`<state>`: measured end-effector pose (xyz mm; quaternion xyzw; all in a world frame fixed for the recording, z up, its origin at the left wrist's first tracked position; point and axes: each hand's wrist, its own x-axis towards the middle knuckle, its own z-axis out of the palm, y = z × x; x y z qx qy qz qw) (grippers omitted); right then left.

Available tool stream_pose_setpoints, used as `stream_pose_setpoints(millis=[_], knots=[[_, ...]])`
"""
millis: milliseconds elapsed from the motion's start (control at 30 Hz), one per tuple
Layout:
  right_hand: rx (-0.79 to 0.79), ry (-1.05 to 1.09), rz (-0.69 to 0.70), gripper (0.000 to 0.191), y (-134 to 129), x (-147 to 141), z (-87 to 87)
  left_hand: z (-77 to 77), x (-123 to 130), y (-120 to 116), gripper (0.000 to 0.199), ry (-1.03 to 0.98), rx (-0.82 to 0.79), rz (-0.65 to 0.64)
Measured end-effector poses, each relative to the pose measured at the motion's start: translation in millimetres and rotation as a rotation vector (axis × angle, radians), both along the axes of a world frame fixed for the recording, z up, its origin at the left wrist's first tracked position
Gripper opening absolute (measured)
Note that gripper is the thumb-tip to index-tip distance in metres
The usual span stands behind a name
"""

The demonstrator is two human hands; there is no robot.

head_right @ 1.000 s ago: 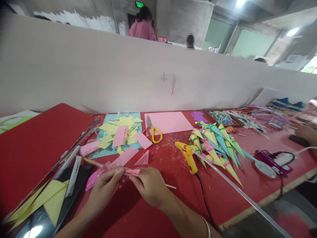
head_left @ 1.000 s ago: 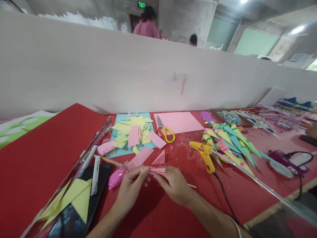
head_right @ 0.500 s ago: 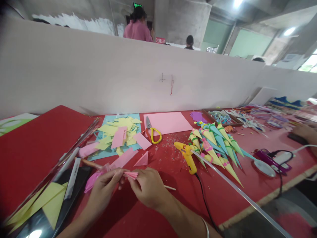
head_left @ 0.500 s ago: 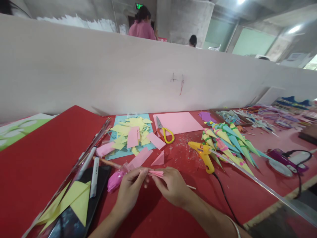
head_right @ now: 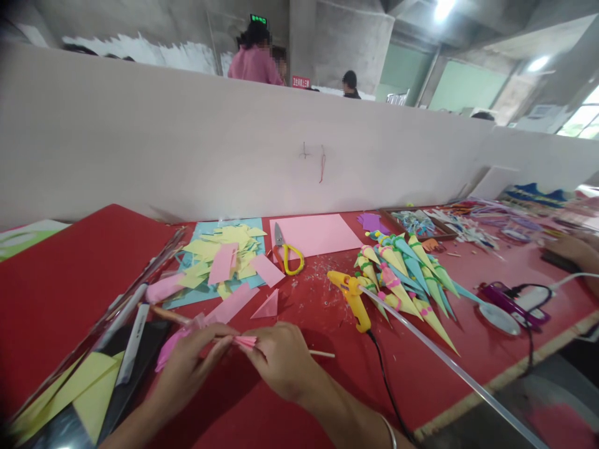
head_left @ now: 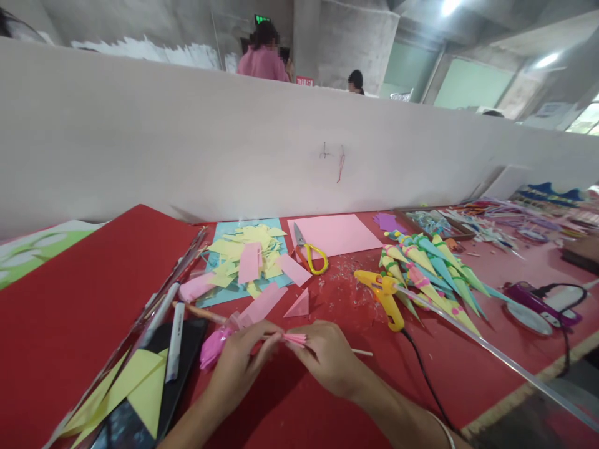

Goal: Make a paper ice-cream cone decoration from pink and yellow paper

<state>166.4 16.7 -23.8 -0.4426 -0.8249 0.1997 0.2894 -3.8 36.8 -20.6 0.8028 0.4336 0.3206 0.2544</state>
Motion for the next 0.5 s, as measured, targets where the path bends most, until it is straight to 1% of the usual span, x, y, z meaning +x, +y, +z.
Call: stream_pose_setpoints(millis=[67, 133, 167, 233, 333, 500], knots=[[-0.014, -0.018, 0.014, 0.035, 0.5, -0.3, -2.8, 2.7, -5.8, 1.6, 0.029, 0.219, 0.153, -0.059], [-0.03, -0.03, 0.041, 0.036, 0.9, -0.9, -5.5, 8.2, -8.4, 2.3, 0.033, 0.421, 0.261, -0.111], [-0.031, -0.036, 0.051, 0.036, 1.1, -1.1, -6.5, 11.5, -8.6, 2.2, 0.034, 0.5, 0.29, -0.132], [-0.024, -0.048, 0.064, 0.035, 1.3, -1.2, -7.8, 17.7, -8.2, 1.0, 0.032, 0.598, 0.304, -0.169], [-0.012, -0.079, 0.088, 0.034, 0.7, -1.3, -8.1, 21.8, -10.2, -1.9, 0.027, 0.6, 0.26, -0.216], [0.008, -0.159, 0.133, 0.028, -0.8, -2.2, -5.9, 19.1, -23.2, -4.6, 0.03, 0.491, 0.061, -0.283]])
